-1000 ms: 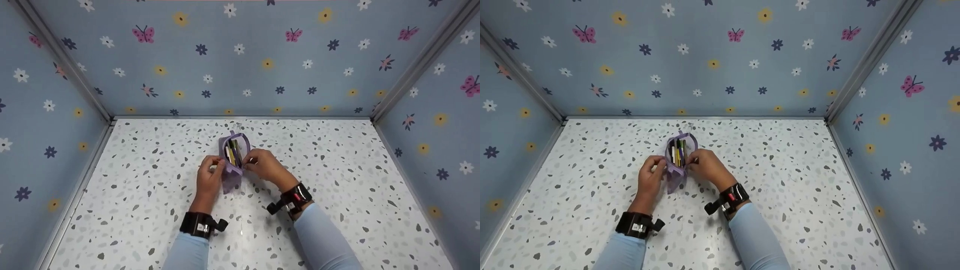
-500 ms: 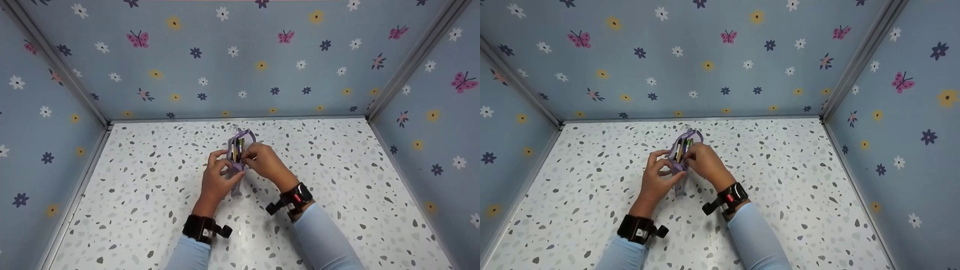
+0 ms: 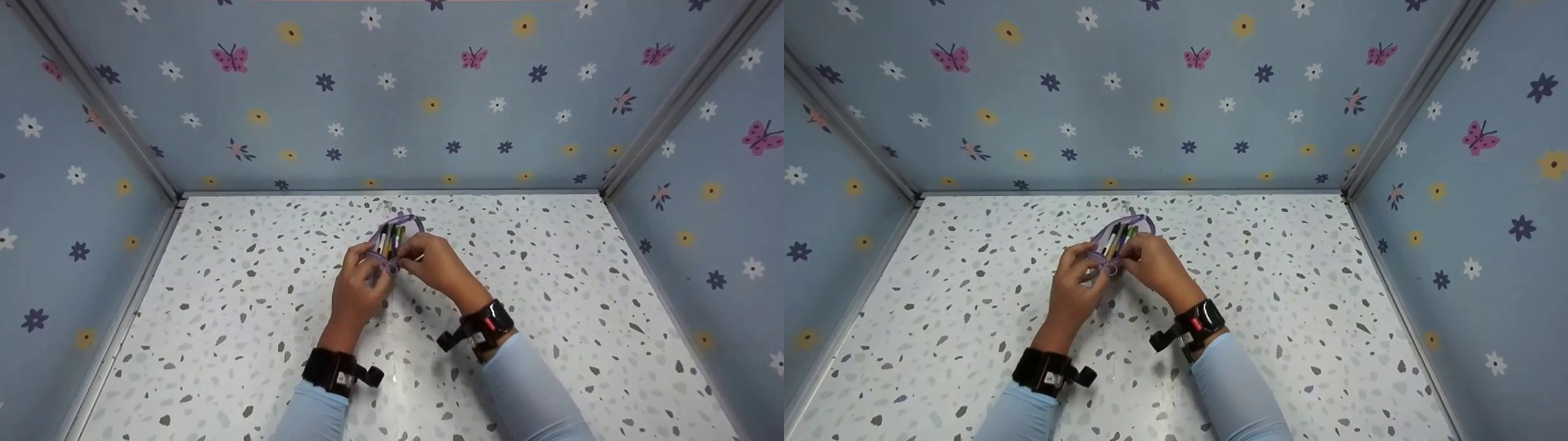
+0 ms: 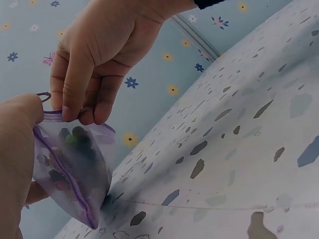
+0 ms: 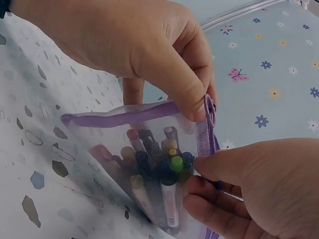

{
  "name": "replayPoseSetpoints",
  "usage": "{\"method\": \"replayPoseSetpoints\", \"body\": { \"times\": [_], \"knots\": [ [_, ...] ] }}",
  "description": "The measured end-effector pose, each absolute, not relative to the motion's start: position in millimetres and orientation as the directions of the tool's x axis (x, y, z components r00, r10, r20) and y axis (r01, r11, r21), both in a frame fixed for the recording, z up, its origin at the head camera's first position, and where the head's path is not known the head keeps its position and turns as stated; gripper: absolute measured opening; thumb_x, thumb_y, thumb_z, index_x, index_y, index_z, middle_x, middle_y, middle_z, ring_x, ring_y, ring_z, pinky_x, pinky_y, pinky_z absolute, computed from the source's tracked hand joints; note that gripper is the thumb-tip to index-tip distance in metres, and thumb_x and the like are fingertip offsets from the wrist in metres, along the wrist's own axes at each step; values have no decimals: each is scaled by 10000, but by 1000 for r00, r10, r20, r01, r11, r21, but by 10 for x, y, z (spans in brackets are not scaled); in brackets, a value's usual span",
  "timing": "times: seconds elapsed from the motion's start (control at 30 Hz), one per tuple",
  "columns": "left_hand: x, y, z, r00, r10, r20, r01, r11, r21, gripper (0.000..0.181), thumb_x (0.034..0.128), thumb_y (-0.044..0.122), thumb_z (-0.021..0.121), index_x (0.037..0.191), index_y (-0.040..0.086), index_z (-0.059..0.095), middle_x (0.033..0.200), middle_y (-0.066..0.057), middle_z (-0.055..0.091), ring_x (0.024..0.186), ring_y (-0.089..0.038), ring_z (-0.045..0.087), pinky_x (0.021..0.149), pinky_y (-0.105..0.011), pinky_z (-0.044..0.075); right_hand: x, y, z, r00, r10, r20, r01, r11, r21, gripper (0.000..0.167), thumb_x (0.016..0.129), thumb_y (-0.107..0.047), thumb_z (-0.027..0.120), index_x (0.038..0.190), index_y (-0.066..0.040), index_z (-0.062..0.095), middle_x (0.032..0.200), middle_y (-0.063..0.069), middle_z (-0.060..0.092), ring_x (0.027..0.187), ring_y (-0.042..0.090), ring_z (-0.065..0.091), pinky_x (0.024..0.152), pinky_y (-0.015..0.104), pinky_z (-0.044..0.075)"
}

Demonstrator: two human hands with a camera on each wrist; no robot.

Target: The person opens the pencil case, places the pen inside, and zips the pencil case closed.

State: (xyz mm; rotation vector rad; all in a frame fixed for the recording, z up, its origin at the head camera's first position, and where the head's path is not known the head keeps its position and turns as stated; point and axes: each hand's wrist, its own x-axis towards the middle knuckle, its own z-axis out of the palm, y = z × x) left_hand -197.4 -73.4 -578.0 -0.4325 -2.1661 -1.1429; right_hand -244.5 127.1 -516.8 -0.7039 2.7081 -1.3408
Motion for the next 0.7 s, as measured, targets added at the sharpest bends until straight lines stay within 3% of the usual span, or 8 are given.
{"method": "replayPoseSetpoints", "body": {
  "times": [0.13,0.2,0.37,0.5,0.7],
  "knots": [
    [-1980,-749,-5790,-744,-46,667,539,548,639,65,965,67,802,963,4,787,1424,-171,700,1194,-322,783,885,-392,696,-2402,1302,-5153,-872,-441,212,-430,486,-761,209,974,-28,882,1152,-117,817,1195,71,757,1039,227,779,949,490,680],
    [-1980,-762,-5786,-752,-59,656,531,536,656,55,965,55,803,946,12,774,1433,-170,693,1202,-327,784,880,-377,699,-2382,1317,-5136,-855,-464,233,-461,472,-752,239,960,-41,902,1163,-145,831,1227,58,757,1025,220,762,931,500,680],
    [-1978,-767,-5772,-766,-67,639,521,517,679,60,973,46,790,936,15,755,1451,-161,684,1180,-327,790,870,-366,703,-2344,1343,-5084,-797,-536,279,-558,476,-680,266,936,-77,928,1175,-181,879,1235,52,775,1059,233,746,904,449,672],
    [-1978,-764,-5771,-762,-65,645,525,521,673,66,976,49,783,930,16,750,1447,-157,689,1088,-301,793,821,-395,699,-2333,1324,-5079,-741,-588,325,-641,473,-604,253,920,-73,933,1156,-153,888,1208,62,777,1146,254,745,997,423,655],
    [-1972,-756,-5761,-761,-62,646,519,540,663,89,980,78,782,918,37,733,1438,-148,692,1015,-264,779,780,-398,682,-2317,1273,-5064,-704,-613,360,-691,474,-546,153,944,-108,917,1089,-149,894,1126,35,759,1064,213,741,948,359,652]
  ]
}}
